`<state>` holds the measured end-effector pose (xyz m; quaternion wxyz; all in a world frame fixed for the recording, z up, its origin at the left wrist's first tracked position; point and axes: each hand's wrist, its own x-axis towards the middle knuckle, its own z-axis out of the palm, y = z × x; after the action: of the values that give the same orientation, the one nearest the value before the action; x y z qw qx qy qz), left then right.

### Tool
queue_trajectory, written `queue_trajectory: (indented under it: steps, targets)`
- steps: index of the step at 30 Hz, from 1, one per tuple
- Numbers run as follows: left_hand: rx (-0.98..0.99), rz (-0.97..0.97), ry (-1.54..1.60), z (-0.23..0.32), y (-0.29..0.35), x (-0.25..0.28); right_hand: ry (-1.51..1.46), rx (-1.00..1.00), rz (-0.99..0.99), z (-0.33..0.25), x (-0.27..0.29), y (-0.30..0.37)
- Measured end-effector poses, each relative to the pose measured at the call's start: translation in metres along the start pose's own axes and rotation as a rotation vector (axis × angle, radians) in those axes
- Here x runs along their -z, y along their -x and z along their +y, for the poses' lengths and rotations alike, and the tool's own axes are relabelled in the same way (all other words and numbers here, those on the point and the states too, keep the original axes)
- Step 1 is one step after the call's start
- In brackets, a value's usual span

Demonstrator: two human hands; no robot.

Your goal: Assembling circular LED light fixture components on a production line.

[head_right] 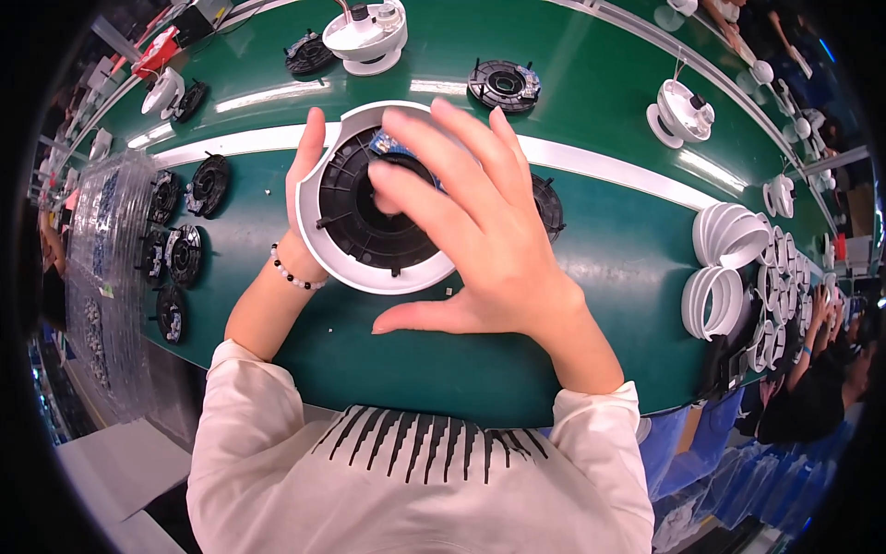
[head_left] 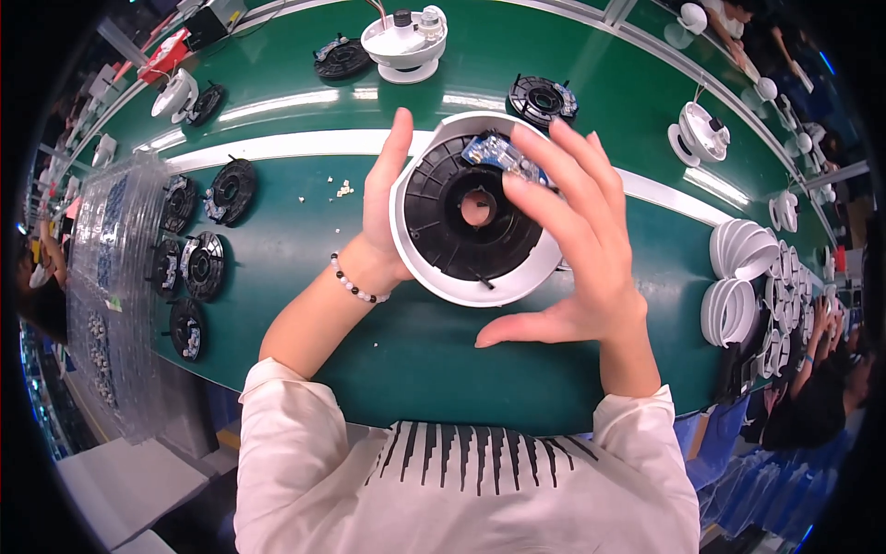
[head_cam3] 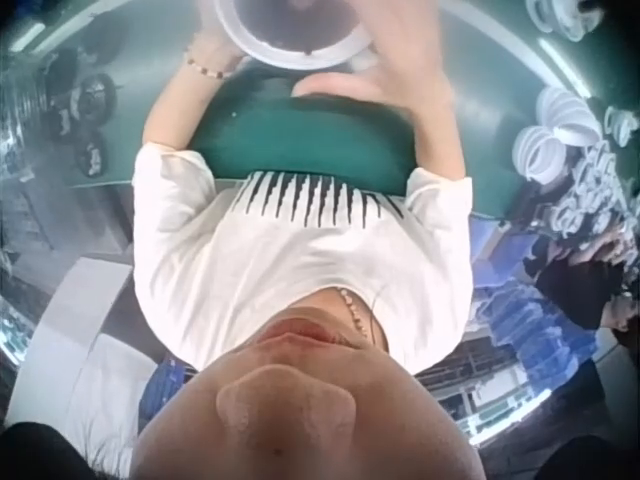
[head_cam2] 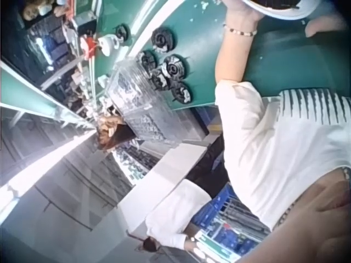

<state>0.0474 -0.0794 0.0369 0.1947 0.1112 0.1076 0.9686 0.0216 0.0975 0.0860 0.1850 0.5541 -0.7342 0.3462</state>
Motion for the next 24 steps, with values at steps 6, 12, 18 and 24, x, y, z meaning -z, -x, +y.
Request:
queue_trajectory:
  steps: [6,12,18,24]
  targets:
    - [0.15,0.171,-0.047,-0.016,-0.007,-0.006,-0.286,-0.432,0.189,0.037,-0.017,0.015]
    - [0.239,0.184,-0.081,-0.013,-0.018,0.004,-0.453,-0.739,-0.115,0.056,-0.012,0.017]
    - [0.028,0.431,-0.829,-0.006,-0.012,0.002,-0.451,-0.851,-0.01,0.075,-0.022,0.021]
    - [-0.066,0.485,-0.841,0.021,-0.01,0.022,-0.533,-0.905,0.131,0.088,-0.022,0.027]
